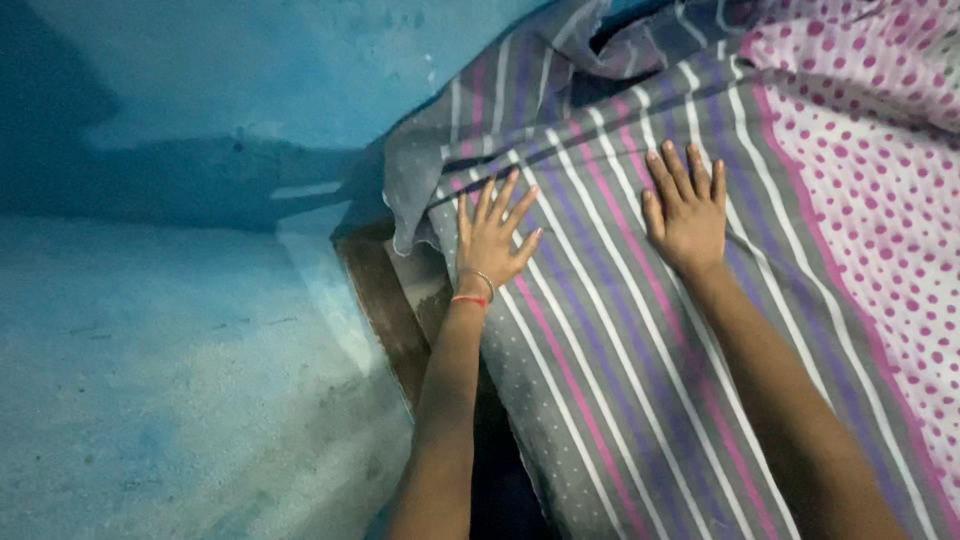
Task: The person folds a large patterned bed sheet on a bed. They smooth the fabric, fold it in half lengthwise, and then fold it again to create a neat rectangular stack.
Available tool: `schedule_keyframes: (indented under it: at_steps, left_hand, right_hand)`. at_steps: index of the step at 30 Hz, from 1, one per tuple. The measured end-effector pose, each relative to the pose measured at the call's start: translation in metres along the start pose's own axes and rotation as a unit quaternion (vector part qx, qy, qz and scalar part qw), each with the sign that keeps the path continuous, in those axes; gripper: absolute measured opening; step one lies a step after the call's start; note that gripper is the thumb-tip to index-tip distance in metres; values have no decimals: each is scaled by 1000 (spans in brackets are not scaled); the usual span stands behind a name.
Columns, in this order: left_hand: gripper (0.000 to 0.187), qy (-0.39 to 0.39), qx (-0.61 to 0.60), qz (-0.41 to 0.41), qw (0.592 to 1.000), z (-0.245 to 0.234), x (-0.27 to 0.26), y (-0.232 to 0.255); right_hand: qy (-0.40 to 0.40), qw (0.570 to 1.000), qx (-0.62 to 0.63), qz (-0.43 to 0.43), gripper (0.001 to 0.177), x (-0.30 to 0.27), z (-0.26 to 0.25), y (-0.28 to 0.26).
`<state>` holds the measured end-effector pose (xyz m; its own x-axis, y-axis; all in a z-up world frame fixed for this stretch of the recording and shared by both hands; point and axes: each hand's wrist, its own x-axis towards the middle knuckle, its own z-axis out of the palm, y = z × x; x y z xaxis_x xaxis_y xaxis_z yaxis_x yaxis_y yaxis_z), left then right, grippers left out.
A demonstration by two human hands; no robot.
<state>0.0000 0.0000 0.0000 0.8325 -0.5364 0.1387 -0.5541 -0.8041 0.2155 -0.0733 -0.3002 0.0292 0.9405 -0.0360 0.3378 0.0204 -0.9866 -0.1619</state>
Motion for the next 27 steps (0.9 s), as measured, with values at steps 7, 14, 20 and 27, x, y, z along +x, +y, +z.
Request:
schedule_keyframes:
  at_steps: [7, 14, 20, 27]
  left_hand:
    - [67, 18, -24, 12, 999, -4, -2, 3]
    - [68, 50, -43, 18, 998, 0, -3, 2]
    - [68, -1, -39, 15, 999, 9, -2, -1]
    - [70, 0, -199, -88, 976, 25, -25, -5]
  right_hand:
    - [26, 998, 38, 38, 34, 19, -18, -14]
    - [78, 959, 267, 62, 47, 140, -38, -79]
    - [13, 982, 189, -10, 50, 166, 9, -136]
    - [-167, 909, 259, -281, 43, 32, -33, -218]
